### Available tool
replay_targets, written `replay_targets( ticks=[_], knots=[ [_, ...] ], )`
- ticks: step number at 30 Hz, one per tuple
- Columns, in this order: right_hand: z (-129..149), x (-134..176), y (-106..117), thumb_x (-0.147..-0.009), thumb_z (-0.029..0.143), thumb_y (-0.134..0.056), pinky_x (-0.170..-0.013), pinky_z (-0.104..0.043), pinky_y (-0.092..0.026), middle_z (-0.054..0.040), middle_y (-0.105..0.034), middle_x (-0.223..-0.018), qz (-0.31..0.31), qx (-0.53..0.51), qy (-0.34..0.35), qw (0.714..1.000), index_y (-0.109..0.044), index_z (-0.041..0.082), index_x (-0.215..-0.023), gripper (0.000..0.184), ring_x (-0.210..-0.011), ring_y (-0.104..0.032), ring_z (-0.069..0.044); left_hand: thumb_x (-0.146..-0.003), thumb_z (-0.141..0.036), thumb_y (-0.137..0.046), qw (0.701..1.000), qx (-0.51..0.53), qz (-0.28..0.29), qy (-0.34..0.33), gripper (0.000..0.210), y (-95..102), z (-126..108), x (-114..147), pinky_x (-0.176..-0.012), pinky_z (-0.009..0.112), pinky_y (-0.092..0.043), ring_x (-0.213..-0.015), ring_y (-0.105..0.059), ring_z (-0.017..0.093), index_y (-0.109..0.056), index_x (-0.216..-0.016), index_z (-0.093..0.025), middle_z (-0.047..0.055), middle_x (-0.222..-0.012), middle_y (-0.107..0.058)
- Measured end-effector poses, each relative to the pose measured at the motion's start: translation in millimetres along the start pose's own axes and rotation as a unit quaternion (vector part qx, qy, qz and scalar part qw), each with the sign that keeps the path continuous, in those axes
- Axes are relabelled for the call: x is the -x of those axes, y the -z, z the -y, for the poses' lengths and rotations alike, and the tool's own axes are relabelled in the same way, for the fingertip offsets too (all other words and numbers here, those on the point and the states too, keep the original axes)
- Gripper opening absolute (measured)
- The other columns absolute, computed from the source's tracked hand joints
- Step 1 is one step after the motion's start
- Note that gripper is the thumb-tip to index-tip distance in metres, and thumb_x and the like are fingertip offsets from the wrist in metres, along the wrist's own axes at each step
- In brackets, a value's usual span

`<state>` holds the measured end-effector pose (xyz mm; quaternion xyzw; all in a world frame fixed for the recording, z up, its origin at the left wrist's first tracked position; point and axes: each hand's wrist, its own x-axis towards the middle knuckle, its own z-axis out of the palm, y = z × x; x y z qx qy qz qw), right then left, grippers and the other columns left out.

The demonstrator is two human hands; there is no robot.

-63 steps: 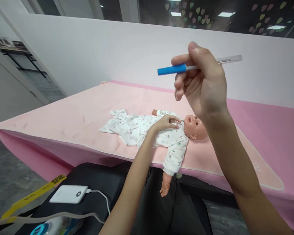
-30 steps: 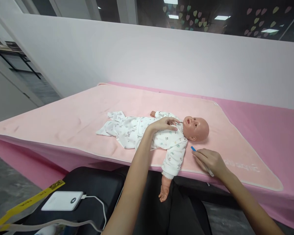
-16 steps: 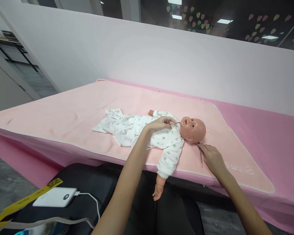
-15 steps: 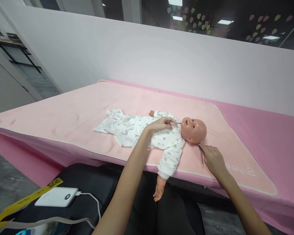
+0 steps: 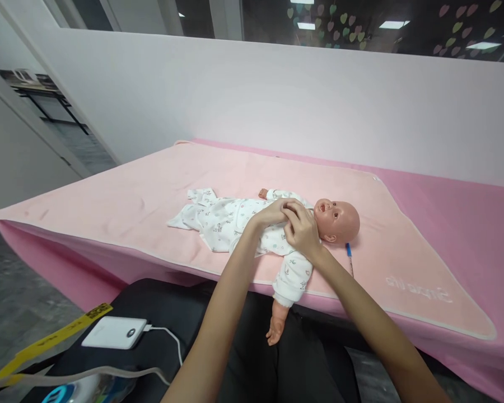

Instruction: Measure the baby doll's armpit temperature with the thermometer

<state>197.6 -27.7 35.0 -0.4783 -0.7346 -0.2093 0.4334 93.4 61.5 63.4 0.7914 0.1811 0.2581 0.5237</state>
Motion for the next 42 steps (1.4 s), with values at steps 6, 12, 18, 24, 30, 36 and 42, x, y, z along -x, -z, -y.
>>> replay_targets(
  ticks=[6, 12, 18, 24, 30, 36, 42],
  knots=[
    [-12.5, 9.3, -12.3, -0.079, 0.012, -0.041, -0.091, -0.037, -0.048, -0.0121, -0.058, -0.111, -0.04, -0.053, -0.056, 0.996, -0.06, 0.018, -0.101, 0.029, -0.107, -0.055, -0.022, -0.052, -0.004, -0.048, 0.998, 0.054, -0.011, -0.011, 0.04, -1.9, -0.3, 1.6, -0.066, 0.021, -0.042, -0.073, -0.054, 0.011, -0.06, -0.089, -0.01, 0.001, -0.077, -0.059],
    [-9.7, 12.1, -11.7, -0.075, 0.008, -0.04, -0.092, -0.039, -0.048, -0.0115, -0.057, -0.112, -0.036, -0.069, -0.087, 0.993, -0.059, 0.018, -0.1, 0.033, -0.107, -0.054, -0.023, -0.054, -0.005, -0.053, 0.994, 0.104, -0.04, 0.011, 0.037, -4.0, 4.9, 2.7, -0.063, 0.019, -0.04, -0.069, -0.054, 0.009, -0.06, -0.09, -0.01, 0.001, -0.073, -0.058],
    [-9.3, 13.2, -13.6, -0.073, 0.005, -0.04, -0.09, -0.039, -0.048, -0.0107, -0.056, -0.11, -0.044, -0.064, -0.099, 0.992, -0.059, 0.019, -0.1, 0.036, -0.105, -0.054, -0.022, -0.056, -0.007, -0.058, 0.993, 0.096, -0.063, 0.027, 0.033, -4.2, 4.9, 2.5, -0.063, 0.018, -0.039, -0.067, -0.054, 0.008, -0.061, -0.089, -0.011, -0.001, -0.07, -0.058],
    [-10.5, 11.6, -13.6, -0.073, 0.004, -0.039, -0.092, -0.035, -0.047, -0.011, -0.056, -0.109, -0.039, -0.094, -0.092, 0.991, -0.059, 0.018, -0.099, 0.036, -0.106, -0.053, -0.02, -0.056, -0.007, -0.058, 0.993, 0.099, -0.064, 0.011, 0.03, -3.9, 2.7, 2.6, -0.067, 0.019, -0.041, -0.07, -0.055, 0.008, -0.06, -0.085, -0.011, -0.002, -0.07, -0.059],
    [-10.5, 9.2, -14.8, -0.07, 0.003, -0.039, -0.093, -0.035, -0.046, -0.01, -0.057, -0.11, -0.032, -0.103, -0.099, 0.989, -0.059, 0.018, -0.097, 0.038, -0.108, -0.052, -0.02, -0.053, -0.009, -0.061, 0.992, 0.087, -0.084, 0.026, 0.033, -6.1, -0.8, 3.6, -0.072, 0.024, -0.044, -0.073, -0.057, 0.01, -0.058, -0.086, -0.012, -0.002, -0.075, -0.061],
    [-10.9, 8.7, -18.2, -0.071, 0.003, -0.037, -0.093, -0.035, -0.045, -0.0096, -0.058, -0.109, -0.027, -0.1, -0.102, 0.989, -0.059, 0.018, -0.098, 0.038, -0.106, -0.052, -0.02, -0.053, -0.01, -0.058, 0.994, 0.059, -0.095, 0.016, 0.031, -6.8, -4.0, 3.8, -0.074, 0.026, -0.046, -0.075, -0.057, 0.011, -0.059, -0.084, -0.012, -0.001, -0.076, -0.061],
    [-11.6, 10.0, -20.2, -0.069, 0.002, -0.037, -0.089, -0.035, -0.047, -0.0085, -0.059, -0.106, -0.066, -0.113, -0.079, 0.988, -0.059, 0.018, -0.1, 0.041, -0.102, -0.053, -0.019, -0.053, -0.011, -0.057, 0.994, 0.047, -0.102, 0.014, 0.032, -6.2, -1.9, 3.6, -0.078, 0.029, -0.047, -0.08, -0.059, 0.014, -0.06, -0.085, -0.012, 0.0, -0.078, -0.064]
  ],
)
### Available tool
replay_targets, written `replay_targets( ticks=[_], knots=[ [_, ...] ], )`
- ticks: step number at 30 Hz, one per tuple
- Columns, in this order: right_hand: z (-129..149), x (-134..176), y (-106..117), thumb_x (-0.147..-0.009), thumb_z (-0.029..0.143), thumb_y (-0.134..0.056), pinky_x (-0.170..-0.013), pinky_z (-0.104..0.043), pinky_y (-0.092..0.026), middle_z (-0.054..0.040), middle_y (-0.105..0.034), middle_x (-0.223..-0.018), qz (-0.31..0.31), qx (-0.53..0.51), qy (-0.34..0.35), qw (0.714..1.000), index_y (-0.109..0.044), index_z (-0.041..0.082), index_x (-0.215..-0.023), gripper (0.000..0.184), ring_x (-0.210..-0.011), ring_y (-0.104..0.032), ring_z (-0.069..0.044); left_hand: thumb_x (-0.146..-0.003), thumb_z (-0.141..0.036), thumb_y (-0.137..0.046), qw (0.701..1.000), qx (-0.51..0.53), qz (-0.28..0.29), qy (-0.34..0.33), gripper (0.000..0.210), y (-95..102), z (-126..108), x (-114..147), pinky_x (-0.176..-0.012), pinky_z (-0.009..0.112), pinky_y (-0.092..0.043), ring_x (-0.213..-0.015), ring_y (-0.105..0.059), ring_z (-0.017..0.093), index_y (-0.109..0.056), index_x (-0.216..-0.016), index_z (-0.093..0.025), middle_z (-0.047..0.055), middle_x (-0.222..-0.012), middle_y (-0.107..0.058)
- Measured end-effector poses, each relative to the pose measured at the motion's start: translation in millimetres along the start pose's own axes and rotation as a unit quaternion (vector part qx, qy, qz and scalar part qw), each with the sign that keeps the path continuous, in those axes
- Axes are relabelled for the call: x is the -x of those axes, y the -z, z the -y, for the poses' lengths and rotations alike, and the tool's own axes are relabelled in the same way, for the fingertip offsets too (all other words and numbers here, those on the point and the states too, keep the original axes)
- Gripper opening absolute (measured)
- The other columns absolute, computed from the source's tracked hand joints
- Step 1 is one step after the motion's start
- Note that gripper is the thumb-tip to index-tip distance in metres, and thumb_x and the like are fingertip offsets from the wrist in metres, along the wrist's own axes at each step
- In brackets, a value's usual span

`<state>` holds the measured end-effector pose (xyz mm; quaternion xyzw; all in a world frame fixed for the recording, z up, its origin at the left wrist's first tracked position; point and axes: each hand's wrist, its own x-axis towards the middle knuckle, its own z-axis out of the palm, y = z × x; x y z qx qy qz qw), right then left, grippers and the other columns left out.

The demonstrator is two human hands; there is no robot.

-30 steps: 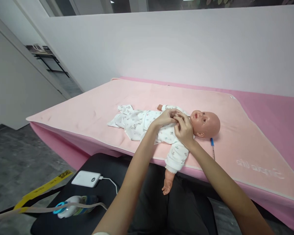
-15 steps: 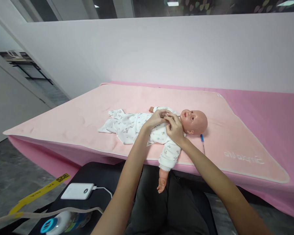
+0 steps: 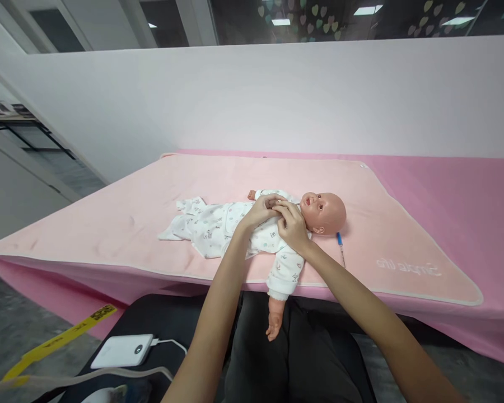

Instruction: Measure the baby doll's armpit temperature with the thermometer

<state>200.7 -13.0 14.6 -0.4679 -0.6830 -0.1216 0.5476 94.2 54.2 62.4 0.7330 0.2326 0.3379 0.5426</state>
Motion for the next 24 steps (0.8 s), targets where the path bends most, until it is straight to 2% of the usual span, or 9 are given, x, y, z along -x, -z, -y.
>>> replay_targets(
  ticks=[13, 24],
  knots=[
    [0.3, -0.9, 2.4, -0.068, 0.002, -0.038, -0.088, -0.037, -0.047, -0.0093, -0.059, -0.105, 0.014, 0.009, 0.006, 1.0, -0.059, 0.016, -0.101, 0.041, -0.101, -0.052, -0.021, -0.055, -0.011, -0.055, 1.0, -0.02, 0.004, -0.02, 0.036, 1.3, 9.2, -3.1, -0.084, 0.036, -0.047, -0.084, -0.061, 0.016, -0.061, -0.09, -0.013, 0.003, -0.088, -0.066],
    [0.4, 1.0, -0.1, -0.068, 0.001, -0.038, -0.089, -0.037, -0.046, -0.0075, -0.06, -0.101, 0.005, 0.019, 0.0, 1.0, -0.06, 0.018, -0.097, 0.04, -0.099, -0.052, -0.021, -0.058, -0.008, -0.055, 0.999, -0.002, 0.025, -0.033, 0.04, 1.3, 10.6, -2.1, -0.075, 0.024, -0.046, -0.079, -0.061, 0.013, -0.062, -0.098, -0.012, 0.003, -0.087, -0.065]
  ],
)
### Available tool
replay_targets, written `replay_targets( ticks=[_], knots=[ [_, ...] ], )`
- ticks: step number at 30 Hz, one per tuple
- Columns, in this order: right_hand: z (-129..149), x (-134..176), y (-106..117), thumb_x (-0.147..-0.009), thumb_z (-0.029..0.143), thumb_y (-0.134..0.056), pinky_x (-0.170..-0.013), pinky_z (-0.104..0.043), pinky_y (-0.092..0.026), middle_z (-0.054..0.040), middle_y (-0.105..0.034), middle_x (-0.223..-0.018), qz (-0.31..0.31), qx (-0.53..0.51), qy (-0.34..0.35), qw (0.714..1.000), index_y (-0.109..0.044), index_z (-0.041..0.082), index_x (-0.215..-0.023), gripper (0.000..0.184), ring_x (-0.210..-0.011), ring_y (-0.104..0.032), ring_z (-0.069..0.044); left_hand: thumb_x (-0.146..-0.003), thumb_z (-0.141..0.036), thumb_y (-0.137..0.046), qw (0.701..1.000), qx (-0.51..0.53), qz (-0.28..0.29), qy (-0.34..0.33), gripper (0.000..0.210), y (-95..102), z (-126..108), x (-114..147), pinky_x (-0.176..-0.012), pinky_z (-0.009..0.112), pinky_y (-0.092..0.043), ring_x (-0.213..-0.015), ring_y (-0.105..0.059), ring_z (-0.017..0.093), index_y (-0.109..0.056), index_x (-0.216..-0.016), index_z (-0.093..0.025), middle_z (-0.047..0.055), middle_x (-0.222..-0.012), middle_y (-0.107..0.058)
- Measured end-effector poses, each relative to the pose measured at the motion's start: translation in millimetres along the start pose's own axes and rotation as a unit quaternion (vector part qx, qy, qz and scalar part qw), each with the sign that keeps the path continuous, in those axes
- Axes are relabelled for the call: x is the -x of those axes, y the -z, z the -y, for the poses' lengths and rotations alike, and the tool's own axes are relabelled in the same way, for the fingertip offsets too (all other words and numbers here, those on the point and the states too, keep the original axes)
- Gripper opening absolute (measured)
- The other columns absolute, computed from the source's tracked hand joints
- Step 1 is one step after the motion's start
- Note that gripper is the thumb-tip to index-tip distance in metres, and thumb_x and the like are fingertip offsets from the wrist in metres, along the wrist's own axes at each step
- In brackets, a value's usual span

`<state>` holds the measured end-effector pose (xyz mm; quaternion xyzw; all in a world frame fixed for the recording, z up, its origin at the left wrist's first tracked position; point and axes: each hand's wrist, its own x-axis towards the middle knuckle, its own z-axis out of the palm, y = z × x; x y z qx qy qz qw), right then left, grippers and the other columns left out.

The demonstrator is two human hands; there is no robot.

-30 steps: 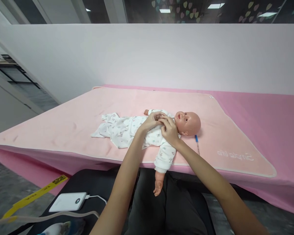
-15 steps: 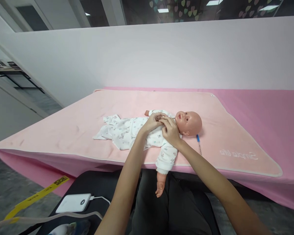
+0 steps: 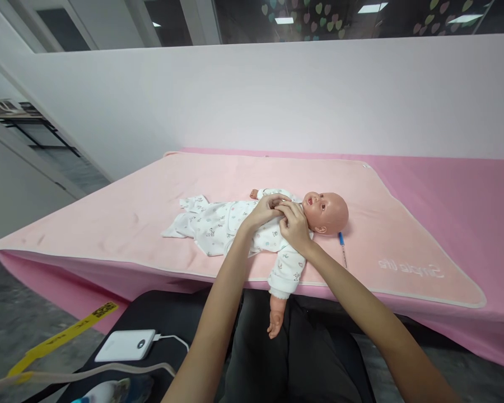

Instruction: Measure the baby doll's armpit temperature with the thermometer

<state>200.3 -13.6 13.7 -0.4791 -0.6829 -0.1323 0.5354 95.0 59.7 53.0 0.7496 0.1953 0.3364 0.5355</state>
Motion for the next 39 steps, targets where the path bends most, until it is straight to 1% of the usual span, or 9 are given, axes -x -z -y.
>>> replay_targets(
  ticks=[6, 12, 18, 23, 29, 34, 39],
  knots=[
    [-0.1, 1.1, 0.4, -0.07, 0.001, -0.038, -0.09, -0.037, -0.045, -0.0071, -0.06, -0.1, 0.001, 0.002, -0.001, 1.0, -0.059, 0.018, -0.099, 0.039, -0.1, -0.052, -0.02, -0.059, -0.007, -0.053, 1.0, -0.008, 0.006, -0.007, 0.042, 1.0, 0.9, 0.1, -0.073, 0.021, -0.045, -0.079, -0.06, 0.012, -0.063, -0.1, -0.012, 0.003, -0.087, -0.065],
    [0.3, 1.3, 0.4, -0.071, 0.002, -0.038, -0.089, -0.038, -0.046, -0.0072, -0.061, -0.1, 0.001, 0.002, -0.002, 1.0, -0.059, 0.019, -0.1, 0.039, -0.099, -0.053, -0.02, -0.059, -0.008, -0.056, 1.0, 0.008, 0.004, 0.015, 0.042, 1.8, 1.3, -0.2, -0.069, 0.021, -0.045, -0.076, -0.06, 0.012, -0.062, -0.1, -0.012, 0.002, -0.079, -0.064],
    [1.0, 0.8, 0.9, -0.071, 0.002, -0.038, -0.089, -0.038, -0.046, -0.0073, -0.061, -0.1, 0.001, -0.004, -0.005, 1.0, -0.059, 0.019, -0.099, 0.039, -0.099, -0.053, -0.02, -0.06, -0.009, -0.057, 1.0, 0.018, 0.008, 0.013, 0.041, 1.9, 3.2, -0.3, -0.069, 0.02, -0.044, -0.075, -0.06, 0.011, -0.062, -0.1, -0.012, 0.001, -0.079, -0.064],
    [0.9, 0.7, 0.9, -0.071, 0.002, -0.038, -0.088, -0.038, -0.047, -0.0079, -0.061, -0.1, -0.007, -0.006, 0.002, 1.0, -0.06, 0.018, -0.099, 0.039, -0.098, -0.053, -0.02, -0.059, -0.01, -0.057, 1.0, 0.017, -0.001, 0.017, 0.04, 0.9, 1.7, 0.5, -0.068, 0.021, -0.044, -0.075, -0.06, 0.012, -0.062, -0.099, -0.012, 0.001, -0.076, -0.063],
    [0.5, 1.4, 0.5, -0.073, 0.003, -0.039, -0.089, -0.038, -0.047, -0.0077, -0.06, -0.102, -0.006, -0.015, -0.009, 1.0, -0.059, 0.019, -0.1, 0.038, -0.1, -0.053, -0.02, -0.059, -0.011, -0.057, 1.0, 0.012, -0.002, 0.019, 0.041, 0.9, 0.8, 0.6, -0.07, 0.023, -0.046, -0.078, -0.06, 0.013, -0.061, -0.099, -0.012, 0.003, -0.081, -0.064],
    [0.6, 1.9, 0.6, -0.076, 0.004, -0.038, -0.088, -0.037, -0.048, -0.008, -0.06, -0.103, -0.011, -0.015, -0.011, 1.0, -0.059, 0.02, -0.101, 0.037, -0.1, -0.054, -0.019, -0.059, -0.013, -0.058, 1.0, 0.01, -0.007, 0.022, 0.039, 1.7, 3.1, -0.2, -0.073, 0.026, -0.046, -0.079, -0.06, 0.014, -0.062, -0.097, -0.013, 0.001, -0.082, -0.064],
    [1.4, 3.0, 0.8, -0.08, 0.004, -0.034, -0.09, -0.036, -0.048, -0.0082, -0.06, -0.104, -0.026, -0.02, -0.002, 0.999, -0.059, 0.019, -0.104, 0.037, -0.102, -0.055, -0.018, -0.059, -0.014, -0.059, 0.999, 0.023, -0.016, 0.022, 0.036, 0.7, 2.1, -0.3, -0.071, 0.024, -0.046, -0.078, -0.06, 0.013, -0.062, -0.095, -0.012, 0.002, -0.082, -0.064]
  ],
)
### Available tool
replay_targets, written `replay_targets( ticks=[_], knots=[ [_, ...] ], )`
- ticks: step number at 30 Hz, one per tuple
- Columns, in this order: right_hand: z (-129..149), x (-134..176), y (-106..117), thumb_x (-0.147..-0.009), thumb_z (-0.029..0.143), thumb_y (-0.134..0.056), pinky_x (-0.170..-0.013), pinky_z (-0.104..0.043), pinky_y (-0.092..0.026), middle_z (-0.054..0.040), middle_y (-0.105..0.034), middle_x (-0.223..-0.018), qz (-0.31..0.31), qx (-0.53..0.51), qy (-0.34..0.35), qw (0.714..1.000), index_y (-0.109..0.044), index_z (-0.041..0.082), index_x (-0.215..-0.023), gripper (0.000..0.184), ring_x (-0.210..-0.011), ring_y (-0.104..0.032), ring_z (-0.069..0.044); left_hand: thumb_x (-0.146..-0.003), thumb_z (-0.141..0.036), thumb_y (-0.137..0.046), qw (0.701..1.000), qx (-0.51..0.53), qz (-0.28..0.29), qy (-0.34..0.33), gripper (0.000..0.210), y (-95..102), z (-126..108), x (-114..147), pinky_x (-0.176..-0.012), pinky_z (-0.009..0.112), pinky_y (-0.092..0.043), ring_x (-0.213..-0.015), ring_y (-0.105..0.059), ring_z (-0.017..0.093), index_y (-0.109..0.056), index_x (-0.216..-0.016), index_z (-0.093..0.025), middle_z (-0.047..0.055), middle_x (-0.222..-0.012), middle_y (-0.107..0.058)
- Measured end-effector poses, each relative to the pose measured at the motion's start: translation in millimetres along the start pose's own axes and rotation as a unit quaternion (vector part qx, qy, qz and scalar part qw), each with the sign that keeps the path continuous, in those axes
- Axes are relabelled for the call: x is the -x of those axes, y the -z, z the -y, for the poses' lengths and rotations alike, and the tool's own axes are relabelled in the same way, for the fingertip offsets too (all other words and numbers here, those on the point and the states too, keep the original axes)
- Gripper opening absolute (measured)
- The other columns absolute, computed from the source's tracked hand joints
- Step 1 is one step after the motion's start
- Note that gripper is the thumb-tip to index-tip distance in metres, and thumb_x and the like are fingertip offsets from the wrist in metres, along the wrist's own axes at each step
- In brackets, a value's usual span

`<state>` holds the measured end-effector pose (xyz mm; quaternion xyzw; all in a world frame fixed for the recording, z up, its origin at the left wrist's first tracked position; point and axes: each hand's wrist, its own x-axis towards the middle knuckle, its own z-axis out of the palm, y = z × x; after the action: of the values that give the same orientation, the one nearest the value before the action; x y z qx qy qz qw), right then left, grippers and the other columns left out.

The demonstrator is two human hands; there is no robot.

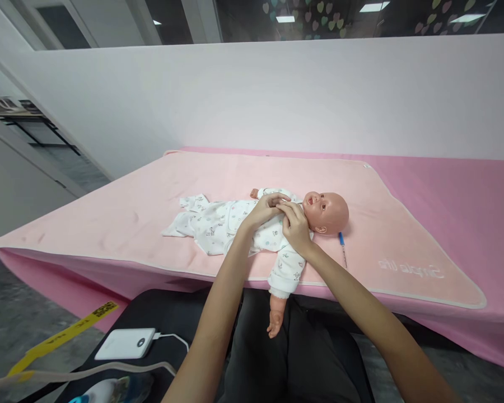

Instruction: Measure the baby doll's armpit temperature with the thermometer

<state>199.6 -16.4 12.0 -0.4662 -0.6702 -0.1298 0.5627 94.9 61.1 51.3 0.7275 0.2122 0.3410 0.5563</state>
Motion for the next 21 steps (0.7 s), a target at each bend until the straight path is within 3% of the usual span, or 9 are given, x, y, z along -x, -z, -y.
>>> replay_targets(
  ticks=[11, 21],
  knots=[
    [-1.6, 0.7, -1.7, -0.086, 0.009, -0.032, -0.09, -0.036, -0.049, -0.0075, -0.062, -0.1, -0.01, -0.004, -0.014, 1.0, -0.06, 0.021, -0.103, 0.036, -0.098, -0.057, -0.018, -0.06, -0.016, -0.062, 1.0, 0.031, -0.002, -0.002, 0.032, -2.6, -2.4, 0.7, -0.065, 0.02, -0.043, -0.07, -0.058, 0.01, -0.063, -0.092, -0.012, 0.001, -0.074, -0.063],
    [-1.9, 1.5, -1.7, -0.082, 0.004, -0.032, -0.089, -0.035, -0.049, -0.0082, -0.062, -0.1, -0.013, 0.005, -0.004, 1.0, -0.06, 0.019, -0.101, 0.037, -0.099, -0.057, -0.017, -0.059, -0.015, -0.062, 1.0, 0.021, -0.004, -0.016, 0.031, -2.5, -3.3, 2.4, -0.071, 0.022, -0.045, -0.076, -0.059, 0.011, -0.062, -0.09, -0.012, 0.003, -0.083, -0.065]
  ],
)
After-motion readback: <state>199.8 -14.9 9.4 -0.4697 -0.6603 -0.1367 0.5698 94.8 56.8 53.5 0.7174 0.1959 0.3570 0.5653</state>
